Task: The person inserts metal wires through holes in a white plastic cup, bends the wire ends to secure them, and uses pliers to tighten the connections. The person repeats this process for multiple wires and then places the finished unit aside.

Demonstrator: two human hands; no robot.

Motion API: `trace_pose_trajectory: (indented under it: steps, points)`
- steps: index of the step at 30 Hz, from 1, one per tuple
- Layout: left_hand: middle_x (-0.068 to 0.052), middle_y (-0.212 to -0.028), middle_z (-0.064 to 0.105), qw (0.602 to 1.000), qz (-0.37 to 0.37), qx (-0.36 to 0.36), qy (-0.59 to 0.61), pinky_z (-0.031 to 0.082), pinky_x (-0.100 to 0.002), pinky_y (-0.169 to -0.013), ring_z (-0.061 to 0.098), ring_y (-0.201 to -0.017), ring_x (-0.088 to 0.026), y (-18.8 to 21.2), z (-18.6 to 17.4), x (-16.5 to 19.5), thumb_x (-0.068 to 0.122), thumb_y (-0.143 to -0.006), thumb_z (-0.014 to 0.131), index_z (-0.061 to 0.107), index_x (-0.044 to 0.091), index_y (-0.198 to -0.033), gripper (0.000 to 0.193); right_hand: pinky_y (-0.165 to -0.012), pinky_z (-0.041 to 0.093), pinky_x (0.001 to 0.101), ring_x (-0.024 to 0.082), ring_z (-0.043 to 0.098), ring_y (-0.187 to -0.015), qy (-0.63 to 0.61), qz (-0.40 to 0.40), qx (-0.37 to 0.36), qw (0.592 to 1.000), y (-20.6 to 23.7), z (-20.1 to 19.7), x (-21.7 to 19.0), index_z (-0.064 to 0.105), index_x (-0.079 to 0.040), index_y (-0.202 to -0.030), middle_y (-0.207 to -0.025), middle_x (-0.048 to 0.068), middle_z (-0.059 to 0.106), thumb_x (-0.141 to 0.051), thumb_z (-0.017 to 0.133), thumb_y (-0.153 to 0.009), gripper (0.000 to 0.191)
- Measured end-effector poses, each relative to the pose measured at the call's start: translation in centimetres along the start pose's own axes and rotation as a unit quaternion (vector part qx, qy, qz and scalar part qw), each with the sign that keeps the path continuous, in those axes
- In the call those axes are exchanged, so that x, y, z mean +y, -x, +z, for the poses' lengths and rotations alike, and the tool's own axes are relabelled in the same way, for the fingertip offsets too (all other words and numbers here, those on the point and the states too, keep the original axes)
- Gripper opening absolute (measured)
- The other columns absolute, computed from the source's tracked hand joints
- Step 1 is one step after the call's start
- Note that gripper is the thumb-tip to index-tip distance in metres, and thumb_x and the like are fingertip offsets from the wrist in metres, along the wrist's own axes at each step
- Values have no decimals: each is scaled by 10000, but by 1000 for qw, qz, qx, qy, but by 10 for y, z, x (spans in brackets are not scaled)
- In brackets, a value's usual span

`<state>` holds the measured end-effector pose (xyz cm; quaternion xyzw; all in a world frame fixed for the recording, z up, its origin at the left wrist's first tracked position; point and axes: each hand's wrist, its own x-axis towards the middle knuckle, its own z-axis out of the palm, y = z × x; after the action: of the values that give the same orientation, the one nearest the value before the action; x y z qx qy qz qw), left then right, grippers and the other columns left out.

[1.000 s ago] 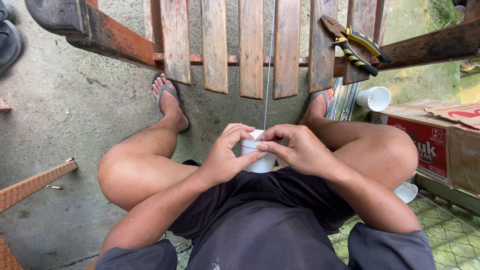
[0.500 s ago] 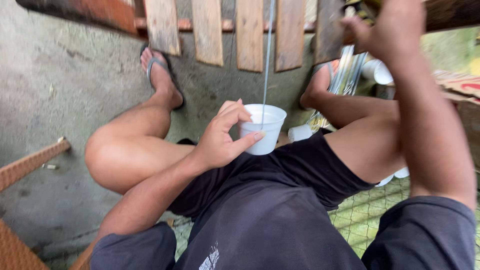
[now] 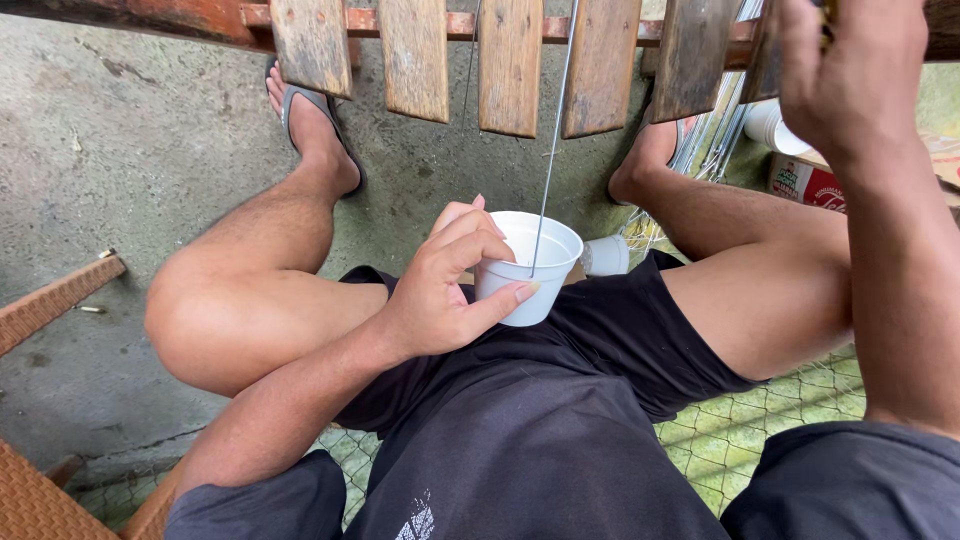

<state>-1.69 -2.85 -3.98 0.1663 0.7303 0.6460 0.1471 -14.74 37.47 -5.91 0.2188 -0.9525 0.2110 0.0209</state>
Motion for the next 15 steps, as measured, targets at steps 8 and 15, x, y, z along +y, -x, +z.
trace_pose_trajectory:
  steps: [8, 15]
  points:
    - [-62, -988, 588, 1000, -9, -1, 9, 350, -563, -1275, 572, -1074, -263, -2, 1, 0, 159, -919, 809, 645, 71, -986, 197, -778, 516, 309, 147, 634, -902, -274, 190, -193, 923, 24, -47, -84, 579, -37, -1151, -1032, 95, 649, -198, 778, -945, 329]
    - [-53, -992, 555, 999, -15, -27, 24, 313, -567, -1301, 544, -1078, -253, -1, 1, -2, 128, -971, 740, 640, 75, -1007, 119, -891, 536, 421, 277, 661, -1097, -148, -16, -367, 918, 12, -37, -114, 758, -79, -989, -1242, 93, 676, -194, 777, -776, 243]
